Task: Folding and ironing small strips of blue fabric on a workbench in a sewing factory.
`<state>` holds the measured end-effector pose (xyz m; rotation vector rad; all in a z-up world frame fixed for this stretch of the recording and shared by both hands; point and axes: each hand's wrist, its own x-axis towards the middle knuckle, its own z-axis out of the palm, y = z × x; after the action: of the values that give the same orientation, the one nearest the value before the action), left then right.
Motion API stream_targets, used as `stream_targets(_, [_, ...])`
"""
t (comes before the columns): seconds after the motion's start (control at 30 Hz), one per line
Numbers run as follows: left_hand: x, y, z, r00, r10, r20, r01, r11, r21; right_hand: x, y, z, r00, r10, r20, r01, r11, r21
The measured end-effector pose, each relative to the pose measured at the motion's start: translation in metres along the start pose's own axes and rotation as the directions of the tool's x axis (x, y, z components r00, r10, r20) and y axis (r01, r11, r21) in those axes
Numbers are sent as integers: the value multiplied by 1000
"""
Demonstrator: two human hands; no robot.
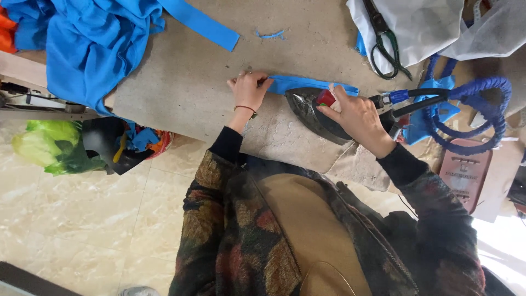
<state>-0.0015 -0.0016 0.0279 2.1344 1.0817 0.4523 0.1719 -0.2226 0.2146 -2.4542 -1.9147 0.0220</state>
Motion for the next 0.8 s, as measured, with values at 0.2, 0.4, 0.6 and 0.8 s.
stream_targets(0.2, [2,10,-6,997,-34,-66,36,999,36,0,1,-1,1000,-15,-15,15,1000,9])
stream_targets(0.4, [4,10,-1,985,-31,-170,43,997,66,2,-1,-3,1000,-12,-28,11,1000,-17])
stream_targets(0.6, [16,3,-7,996,-38,-82,43,997,65,12,-12,-6,1000,3,-25,-3,1000,21])
stream_targets(0.8, [24,-1,-9,996,-86,14,84,992,95,26,-18,10,998,-6,-55,5,1000,-7])
